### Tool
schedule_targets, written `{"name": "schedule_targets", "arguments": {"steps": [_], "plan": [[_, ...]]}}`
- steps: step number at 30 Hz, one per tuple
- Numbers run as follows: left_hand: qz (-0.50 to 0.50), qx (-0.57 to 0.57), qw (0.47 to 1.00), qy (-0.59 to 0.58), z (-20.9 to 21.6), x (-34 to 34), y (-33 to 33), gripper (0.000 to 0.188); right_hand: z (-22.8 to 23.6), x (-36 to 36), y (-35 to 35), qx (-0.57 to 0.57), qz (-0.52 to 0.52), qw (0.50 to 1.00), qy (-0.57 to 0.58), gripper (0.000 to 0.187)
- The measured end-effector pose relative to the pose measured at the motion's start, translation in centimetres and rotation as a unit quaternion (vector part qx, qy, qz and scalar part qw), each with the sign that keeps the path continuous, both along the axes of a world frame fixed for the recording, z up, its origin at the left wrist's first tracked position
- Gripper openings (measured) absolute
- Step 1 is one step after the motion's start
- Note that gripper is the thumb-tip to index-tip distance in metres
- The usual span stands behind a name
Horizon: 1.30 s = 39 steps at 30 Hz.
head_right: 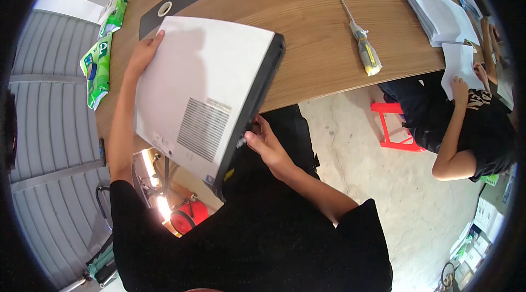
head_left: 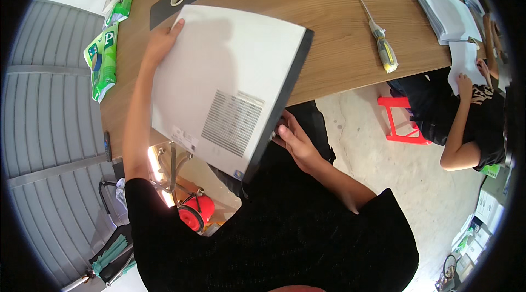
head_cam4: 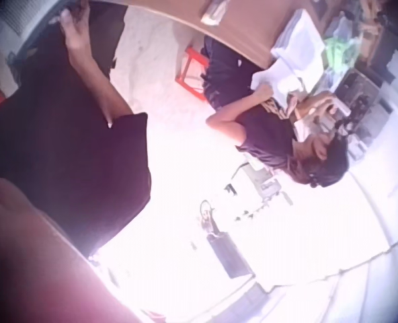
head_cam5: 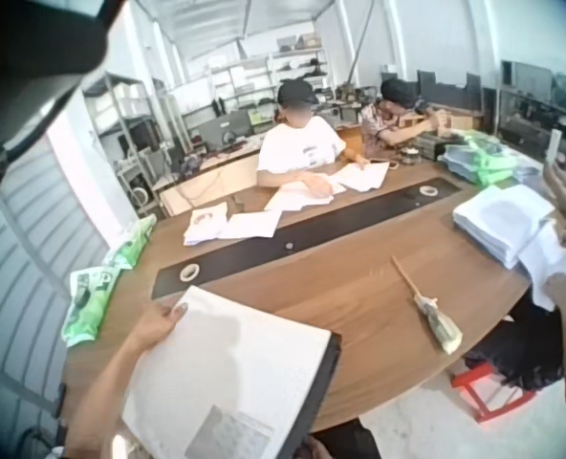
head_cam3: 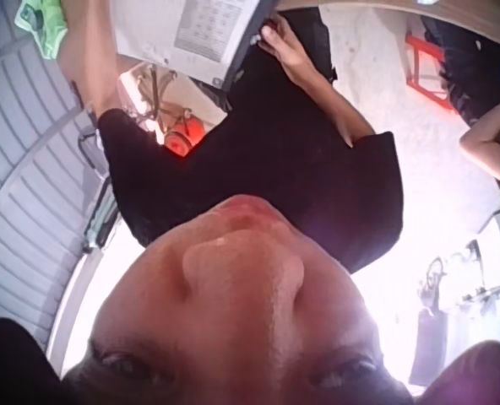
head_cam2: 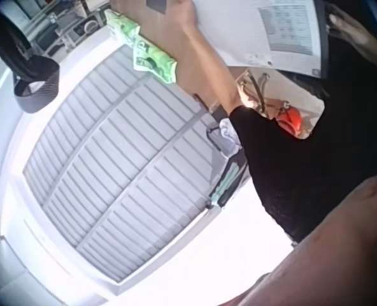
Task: The person assembles a computer case by hand, first placing an internal drive cage into the chassis, then securing the metal outer cover onto the unit, and finally rotating the case to check the fit of the front and side panels.
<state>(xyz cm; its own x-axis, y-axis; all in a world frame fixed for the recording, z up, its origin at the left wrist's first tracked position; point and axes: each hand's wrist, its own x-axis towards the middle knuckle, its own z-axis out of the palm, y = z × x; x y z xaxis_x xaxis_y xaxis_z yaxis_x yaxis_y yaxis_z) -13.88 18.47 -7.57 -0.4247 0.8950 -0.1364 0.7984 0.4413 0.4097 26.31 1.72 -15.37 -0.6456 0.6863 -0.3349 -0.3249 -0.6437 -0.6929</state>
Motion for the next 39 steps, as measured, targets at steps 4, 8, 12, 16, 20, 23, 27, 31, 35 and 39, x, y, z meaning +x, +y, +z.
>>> {"name": "schedule_targets", "arguments": {"steps": [4,8,12,16,20,23,27,31,35,39], "plan": [[-0.01,-0.012,0.999,0.03,0.4,3.9,-1.1,0.08,0.8,0.7,-0.6,-0.075,-0.076,0.994,0.024,0.086],[0.0,0.033,0.996,-0.085,1.2,6.4,-1.8,0.069,-0.5,1.4,-1.1,0.007,-0.142,0.99,0.018,0.078],[0.036,0.026,0.983,-0.181,-0.1,5.3,-1.9,0.066,1.0,2.0,-0.8,0.034,-0.137,0.989,-0.053,0.076],[0.044,0.129,0.977,-0.166,3.0,6.3,-3.4,0.066,3.3,2.6,-0.8,0.178,-0.127,0.967,-0.133,0.09],[0.101,0.228,0.914,-0.32,8.7,7.1,-4.4,0.068,5.2,3.0,0.9,0.332,-0.155,0.915,-0.169,0.099],[0.112,0.284,0.85,-0.43,10.8,5.3,-5.9,0.064,8.5,3.0,2.8,0.438,-0.126,0.861,-0.226,0.1],[0.063,0.367,0.751,-0.545,11.8,2.8,-7.0,0.057,10.6,2.9,5.9,0.55,-0.13,0.784,-0.255,0.11],[0.033,0.439,0.71,-0.549,12.2,3.0,-7.9,0.061,10.1,3.5,8.4,0.602,-0.064,0.735,-0.306,0.112],[-0.007,0.46,0.697,-0.549,11.8,2.4,-7.1,0.065,7.8,2.5,8.9,0.632,-0.086,0.717,-0.28,0.118],[0.002,0.464,0.685,-0.561,13.4,3.1,-6.5,0.067,8.7,2.3,8.3,0.596,-0.064,0.759,-0.254,0.116]]}}
